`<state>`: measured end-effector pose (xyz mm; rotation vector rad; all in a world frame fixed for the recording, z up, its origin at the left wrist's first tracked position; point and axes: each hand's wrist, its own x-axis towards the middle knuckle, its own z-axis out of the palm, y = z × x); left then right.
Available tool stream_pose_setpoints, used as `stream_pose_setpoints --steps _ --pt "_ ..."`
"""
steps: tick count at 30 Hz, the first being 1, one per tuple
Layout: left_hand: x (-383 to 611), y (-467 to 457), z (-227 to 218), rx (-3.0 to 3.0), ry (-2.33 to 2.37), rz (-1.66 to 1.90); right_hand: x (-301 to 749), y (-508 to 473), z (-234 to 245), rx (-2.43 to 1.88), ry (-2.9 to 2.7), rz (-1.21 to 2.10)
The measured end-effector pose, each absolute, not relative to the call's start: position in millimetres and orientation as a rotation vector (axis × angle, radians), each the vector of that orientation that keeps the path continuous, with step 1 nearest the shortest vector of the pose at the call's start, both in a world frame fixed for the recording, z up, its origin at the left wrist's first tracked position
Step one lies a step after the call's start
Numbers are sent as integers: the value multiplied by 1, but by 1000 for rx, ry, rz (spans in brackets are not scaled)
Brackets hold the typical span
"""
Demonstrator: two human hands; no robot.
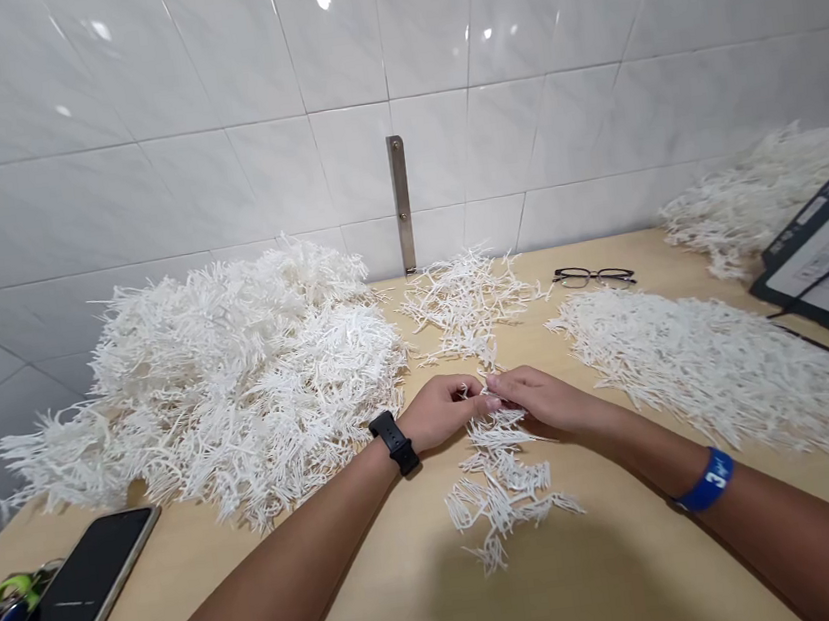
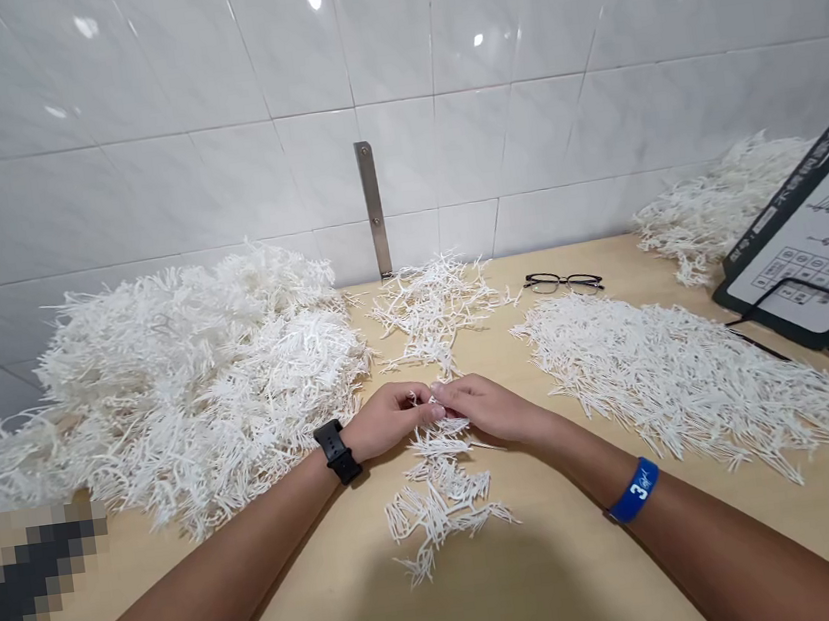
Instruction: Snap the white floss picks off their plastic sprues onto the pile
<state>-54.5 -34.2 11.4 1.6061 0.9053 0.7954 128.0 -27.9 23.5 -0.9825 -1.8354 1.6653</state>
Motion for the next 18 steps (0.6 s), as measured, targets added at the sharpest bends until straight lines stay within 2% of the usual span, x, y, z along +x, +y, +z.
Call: stream_pose_setpoints --steps 10,18 --pt "-53 -37 7 1670 929 712 129 -27 18 -1007 -2079 1482" --pt "-54 -37 12 1686 878 684 133 -22 14 -958 -2069 1551"
